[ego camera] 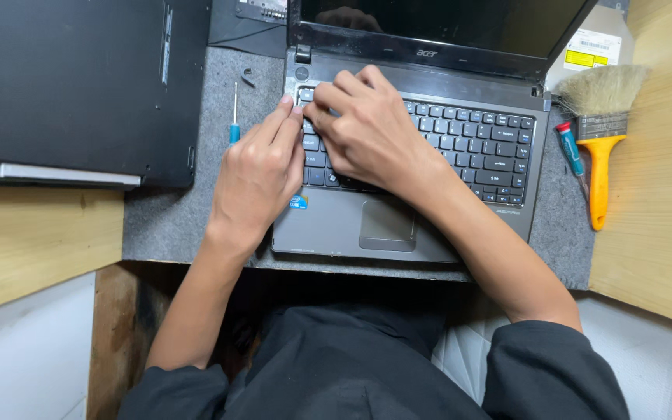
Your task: The person cleans an Acer laptop keyboard by hand, pressing and wiping individual keys across the top and middle rows. They briefly use a yellow-handled brush to sweep debris from the keys before resuming manual cleaning.
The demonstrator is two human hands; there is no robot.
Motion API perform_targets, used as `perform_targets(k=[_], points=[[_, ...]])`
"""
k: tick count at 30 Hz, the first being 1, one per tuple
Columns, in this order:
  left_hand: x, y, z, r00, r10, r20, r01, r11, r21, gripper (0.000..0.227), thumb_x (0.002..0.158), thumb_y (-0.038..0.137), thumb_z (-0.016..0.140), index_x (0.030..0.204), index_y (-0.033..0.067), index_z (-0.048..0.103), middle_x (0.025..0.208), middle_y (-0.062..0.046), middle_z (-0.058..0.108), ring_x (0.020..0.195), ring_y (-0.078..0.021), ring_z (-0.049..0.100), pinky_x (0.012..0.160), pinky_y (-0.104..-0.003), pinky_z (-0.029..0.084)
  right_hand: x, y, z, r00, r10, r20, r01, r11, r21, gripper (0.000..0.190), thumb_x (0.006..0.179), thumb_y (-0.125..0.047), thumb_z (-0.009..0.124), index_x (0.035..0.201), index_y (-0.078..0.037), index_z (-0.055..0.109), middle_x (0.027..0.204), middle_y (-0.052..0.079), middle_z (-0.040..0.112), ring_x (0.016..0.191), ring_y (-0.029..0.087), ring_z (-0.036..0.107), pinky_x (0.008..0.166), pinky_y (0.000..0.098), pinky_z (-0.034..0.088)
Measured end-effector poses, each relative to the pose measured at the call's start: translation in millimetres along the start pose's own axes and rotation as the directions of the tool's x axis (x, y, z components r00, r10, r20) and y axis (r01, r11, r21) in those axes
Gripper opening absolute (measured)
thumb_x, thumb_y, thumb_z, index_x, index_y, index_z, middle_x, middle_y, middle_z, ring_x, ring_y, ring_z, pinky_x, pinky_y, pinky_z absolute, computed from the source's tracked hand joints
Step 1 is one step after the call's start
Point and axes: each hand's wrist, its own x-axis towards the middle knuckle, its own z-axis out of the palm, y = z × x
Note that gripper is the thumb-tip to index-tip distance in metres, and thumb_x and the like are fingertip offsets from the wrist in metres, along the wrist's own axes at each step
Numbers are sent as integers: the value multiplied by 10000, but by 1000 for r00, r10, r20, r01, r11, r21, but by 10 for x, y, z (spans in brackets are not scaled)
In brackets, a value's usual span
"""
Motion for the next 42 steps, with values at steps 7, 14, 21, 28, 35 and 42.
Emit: perform_targets(k=[7,14,21,28,35,42], points=[[71,56,-97,999,-35,18,36,997,-63,243,968,-17,604,1209,-9,638,1234,-159,688,1080,-283,721,701,-379,616,-120,249,43,972,217,-87,-149,863,482,131,924,38,695,1009,-35,764,955,89,687,873,251,659,710,378,411],[275,3,-168,994,85,71,-97,979,180,111,901,48,692,996,88,651,934,-47,588,767,-244,557,575,-360,501,-105,197,108,992,108,-66,-90,969,229,132,950,-158,774,908,-60,697,865,68,592,752,283,552,676,399,414],[352,-137,-153,974,158,161,-172,982,77,159,917,-50,607,783,37,602,850,-68,583,819,-276,520,660,-381,472,-53,-82,221,987,-43,-155,6,973,-231,315,954,55,508,692,-117,486,692,38,428,606,193,396,573,319,329],[302,-277,97,990,140,-6,-139,989,39,67,853,68,730,873,129,749,800,-15,593,914,-212,617,768,-326,530,-101,-70,357,981,-58,-187,-4,949,-314,140,851,-51,530,752,-70,627,650,47,450,568,176,469,561,290,418],[287,-177,-61,993,120,-14,-121,989,-82,80,909,73,727,988,67,718,905,-69,637,959,-265,625,788,-377,524,-109,-48,209,950,207,-235,-218,976,-18,129,944,-32,566,828,-74,602,738,43,512,613,204,533,510,299,413],[297,-81,-177,984,177,28,-175,984,-36,87,954,-9,680,1026,33,708,1128,-124,635,1053,-307,572,772,-420,519,-89,40,65,915,361,-178,-274,882,384,81,974,10,580,902,-24,597,840,98,608,681,277,563,599,385,442]])
